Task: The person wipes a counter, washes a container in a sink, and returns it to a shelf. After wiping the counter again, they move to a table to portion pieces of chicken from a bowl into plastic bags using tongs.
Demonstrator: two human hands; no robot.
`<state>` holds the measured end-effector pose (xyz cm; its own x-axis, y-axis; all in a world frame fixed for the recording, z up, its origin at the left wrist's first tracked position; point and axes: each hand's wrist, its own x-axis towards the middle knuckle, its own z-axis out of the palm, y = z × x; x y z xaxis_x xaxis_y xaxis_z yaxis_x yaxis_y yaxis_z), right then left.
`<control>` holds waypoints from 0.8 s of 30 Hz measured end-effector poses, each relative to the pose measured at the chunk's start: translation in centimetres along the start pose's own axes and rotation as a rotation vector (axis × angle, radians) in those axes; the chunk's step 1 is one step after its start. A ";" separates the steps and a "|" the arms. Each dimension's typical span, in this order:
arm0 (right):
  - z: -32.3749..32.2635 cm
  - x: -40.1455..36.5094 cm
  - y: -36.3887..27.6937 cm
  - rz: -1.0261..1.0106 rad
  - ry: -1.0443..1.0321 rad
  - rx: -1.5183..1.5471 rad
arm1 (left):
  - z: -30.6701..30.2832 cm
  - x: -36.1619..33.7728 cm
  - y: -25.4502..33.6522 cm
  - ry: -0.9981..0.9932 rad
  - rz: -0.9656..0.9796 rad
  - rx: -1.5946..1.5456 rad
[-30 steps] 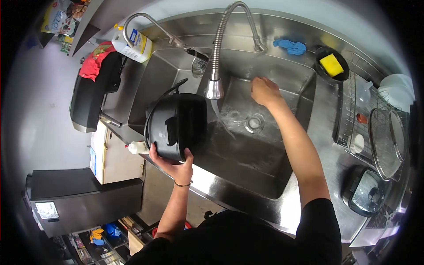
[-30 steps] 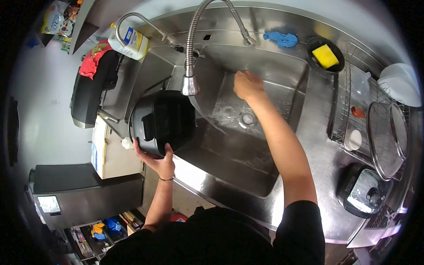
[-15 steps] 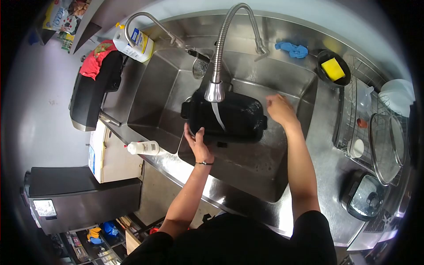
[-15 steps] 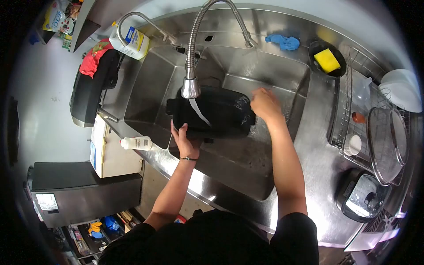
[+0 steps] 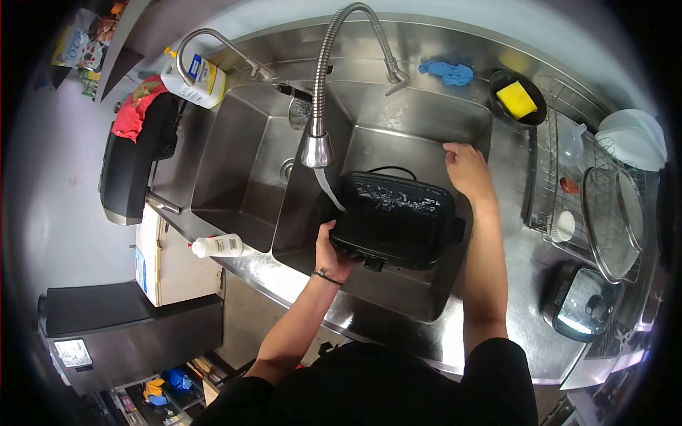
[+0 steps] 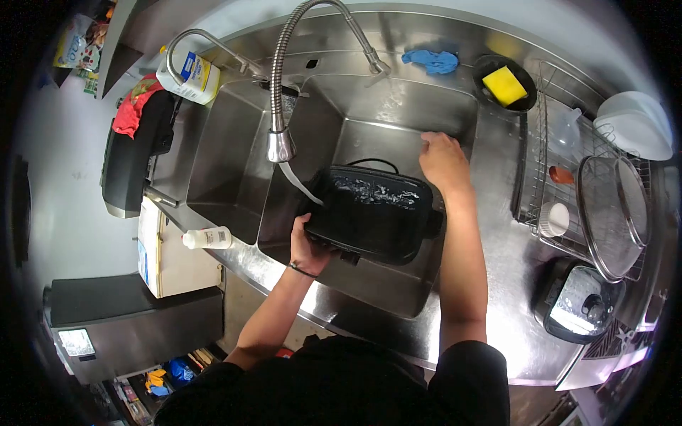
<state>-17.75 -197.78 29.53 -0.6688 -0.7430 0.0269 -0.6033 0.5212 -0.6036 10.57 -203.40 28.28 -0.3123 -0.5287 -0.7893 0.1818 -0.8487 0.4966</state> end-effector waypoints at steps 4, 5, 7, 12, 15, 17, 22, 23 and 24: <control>1.0 -1.3 -3.5 -0.074 -0.164 0.078 | -2.0 0.5 -0.9 0.085 0.069 0.074; 3.0 -2.1 -4.4 -0.186 -0.155 0.153 | -1.5 -0.2 -1.1 0.087 0.072 0.073; 7.0 -4.1 -7.2 -0.394 -0.168 0.280 | 0.5 -1.8 -1.7 0.204 0.396 0.090; 14.1 -6.5 -10.7 -0.639 -0.168 0.274 | -1.8 -0.5 -2.7 0.179 0.728 0.108; 15.8 -5.1 -8.5 -0.363 -0.292 0.028 | -2.7 -1.3 -1.9 0.263 0.730 0.032; 16.1 -4.3 -6.3 -0.260 -0.320 -0.053 | -3.8 -1.4 -1.1 0.301 0.838 0.106; 12.1 0.2 -2.8 -0.040 -0.201 -0.194 | -3.5 -4.7 1.3 0.382 1.195 0.373; 11.5 1.5 -2.5 -0.020 -0.119 -0.163 | -3.5 -5.4 2.0 0.388 1.264 0.425; 10.3 3.0 -2.8 -0.061 -0.071 -0.166 | -3.5 -6.1 2.6 0.397 1.335 0.479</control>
<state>-13.62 -205.82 23.04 -0.5999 -0.8000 -0.0001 -0.7094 0.5320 -0.4623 16.22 -202.41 33.13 0.1196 -0.9349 0.3341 -0.2207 0.3030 0.9271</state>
